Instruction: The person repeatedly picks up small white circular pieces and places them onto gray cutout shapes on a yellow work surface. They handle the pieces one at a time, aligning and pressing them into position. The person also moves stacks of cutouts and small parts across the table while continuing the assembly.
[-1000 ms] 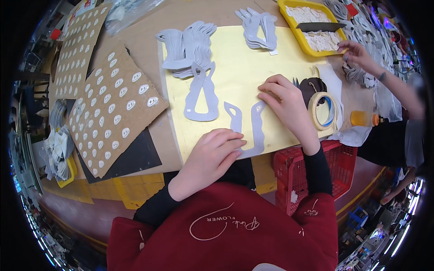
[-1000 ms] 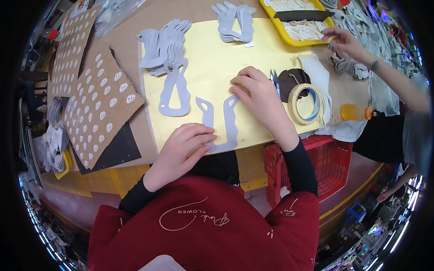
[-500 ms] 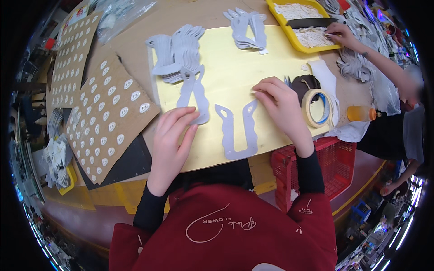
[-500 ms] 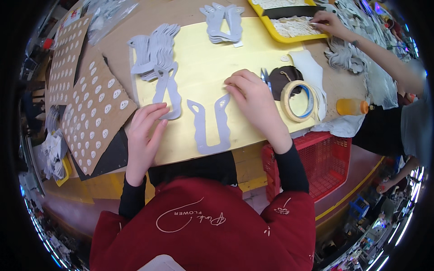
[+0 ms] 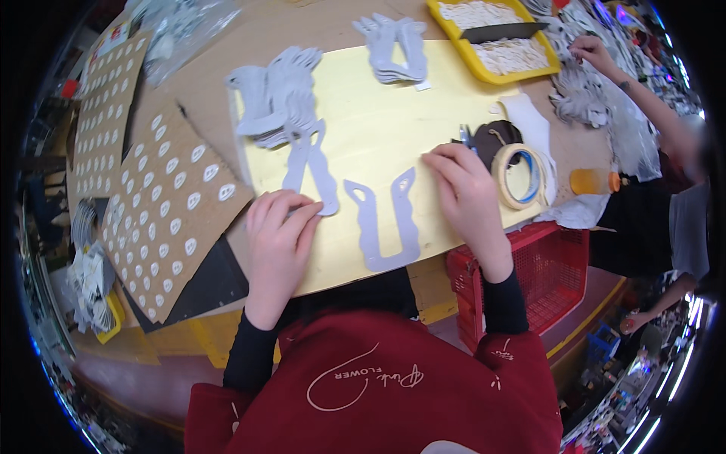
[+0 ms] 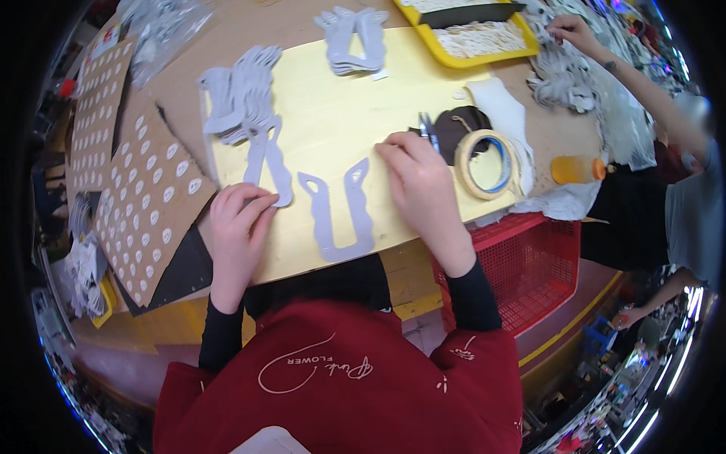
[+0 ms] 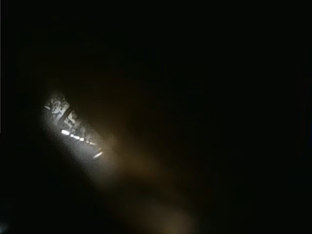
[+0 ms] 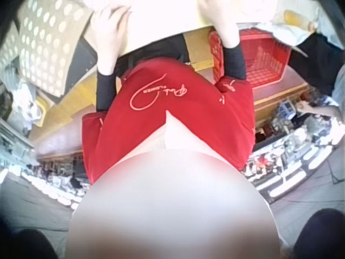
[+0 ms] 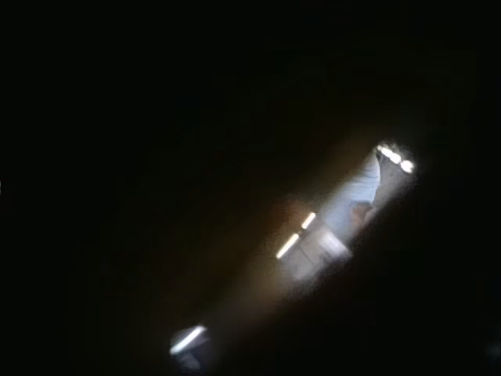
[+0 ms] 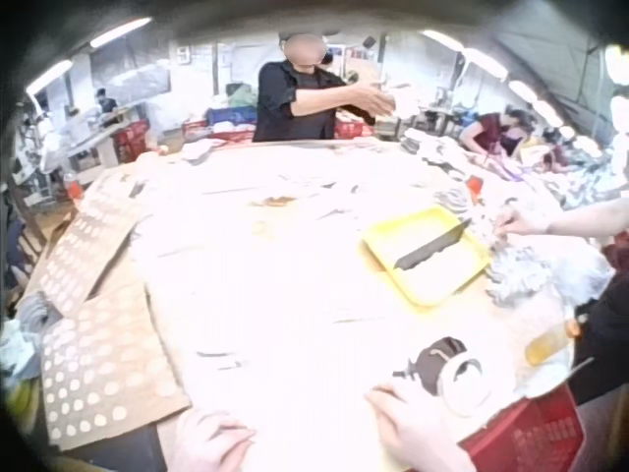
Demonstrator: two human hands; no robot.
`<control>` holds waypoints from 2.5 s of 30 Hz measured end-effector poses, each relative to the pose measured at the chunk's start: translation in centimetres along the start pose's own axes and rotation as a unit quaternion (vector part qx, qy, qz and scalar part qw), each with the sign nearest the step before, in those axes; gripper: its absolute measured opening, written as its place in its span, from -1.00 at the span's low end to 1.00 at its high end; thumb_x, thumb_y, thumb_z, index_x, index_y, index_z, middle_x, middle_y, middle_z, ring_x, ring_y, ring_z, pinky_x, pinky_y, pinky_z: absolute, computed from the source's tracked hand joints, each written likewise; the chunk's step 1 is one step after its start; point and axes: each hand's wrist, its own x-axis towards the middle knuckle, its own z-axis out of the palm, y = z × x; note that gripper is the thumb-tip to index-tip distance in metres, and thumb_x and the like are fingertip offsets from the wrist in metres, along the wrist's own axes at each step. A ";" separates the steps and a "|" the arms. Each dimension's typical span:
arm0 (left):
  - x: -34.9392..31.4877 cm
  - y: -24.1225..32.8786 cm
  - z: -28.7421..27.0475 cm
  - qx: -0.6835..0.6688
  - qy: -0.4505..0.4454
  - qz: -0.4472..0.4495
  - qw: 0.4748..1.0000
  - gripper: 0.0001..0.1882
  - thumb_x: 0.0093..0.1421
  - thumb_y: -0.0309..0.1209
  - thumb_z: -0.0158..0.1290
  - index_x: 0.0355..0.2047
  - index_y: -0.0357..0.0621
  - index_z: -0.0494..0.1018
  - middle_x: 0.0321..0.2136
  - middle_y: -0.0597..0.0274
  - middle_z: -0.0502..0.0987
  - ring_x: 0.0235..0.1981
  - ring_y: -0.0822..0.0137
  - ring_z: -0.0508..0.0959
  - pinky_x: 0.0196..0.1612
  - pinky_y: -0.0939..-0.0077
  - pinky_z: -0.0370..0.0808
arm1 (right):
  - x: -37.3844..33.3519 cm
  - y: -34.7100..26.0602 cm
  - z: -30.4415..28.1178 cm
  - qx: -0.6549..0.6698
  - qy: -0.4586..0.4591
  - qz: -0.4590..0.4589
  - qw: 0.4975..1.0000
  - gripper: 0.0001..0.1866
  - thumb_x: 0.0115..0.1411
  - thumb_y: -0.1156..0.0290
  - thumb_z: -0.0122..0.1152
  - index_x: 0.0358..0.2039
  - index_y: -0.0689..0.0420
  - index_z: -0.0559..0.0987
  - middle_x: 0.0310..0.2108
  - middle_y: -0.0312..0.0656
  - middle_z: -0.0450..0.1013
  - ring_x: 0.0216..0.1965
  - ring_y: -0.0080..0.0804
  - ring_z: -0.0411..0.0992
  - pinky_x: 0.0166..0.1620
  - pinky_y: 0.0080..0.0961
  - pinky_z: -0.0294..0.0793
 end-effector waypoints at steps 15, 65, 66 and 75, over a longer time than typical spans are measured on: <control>-1.1 0.8 0.9 -0.029 0.000 -0.020 0.999 -0.87 0.10 -0.58 0.22 -0.31 -0.18 0.57 -0.29 0.18 0.51 -0.11 0.09 0.48 0.02 0.22 0.37 | 0.1 -3.2 -0.2 0.065 0.010 -0.026 0.997 -0.81 0.08 0.60 0.31 -0.24 0.22 0.65 -0.23 -0.10 0.55 -0.18 -0.14 0.55 -0.10 -0.31 0.53; -0.7 0.2 0.6 -0.108 0.004 -0.025 0.994 -0.86 0.14 -0.49 0.23 -0.26 -0.11 0.61 -0.29 0.26 0.59 -0.10 0.15 0.49 0.07 0.27 0.33 | 3.8 -5.6 -0.5 0.602 0.056 0.312 0.733 -0.82 0.30 0.59 0.21 -0.12 0.39 0.61 -0.19 -0.01 0.62 -0.17 -0.39 0.64 -0.07 -0.58 0.68; -0.7 0.2 0.6 -0.111 0.010 -0.024 0.993 -0.86 0.13 -0.50 0.23 -0.26 -0.13 0.62 -0.30 0.25 0.59 -0.10 0.14 0.50 0.07 0.26 0.33 | 3.7 -5.7 -0.4 0.608 0.052 0.313 0.728 -0.82 0.30 0.59 0.21 -0.12 0.39 0.61 -0.19 -0.01 0.62 -0.16 -0.39 0.64 -0.07 -0.59 0.68; -0.8 0.0 0.4 -0.128 0.008 -0.035 0.991 -0.86 0.17 -0.45 0.23 -0.23 -0.09 0.61 -0.25 0.28 0.59 -0.07 0.15 0.50 0.08 0.27 0.32 | 2.8 -6.9 -0.4 0.656 0.003 0.314 0.687 -0.84 0.28 0.58 0.24 -0.16 0.39 0.62 -0.20 -0.04 0.62 -0.14 -0.38 0.64 -0.04 -0.55 0.66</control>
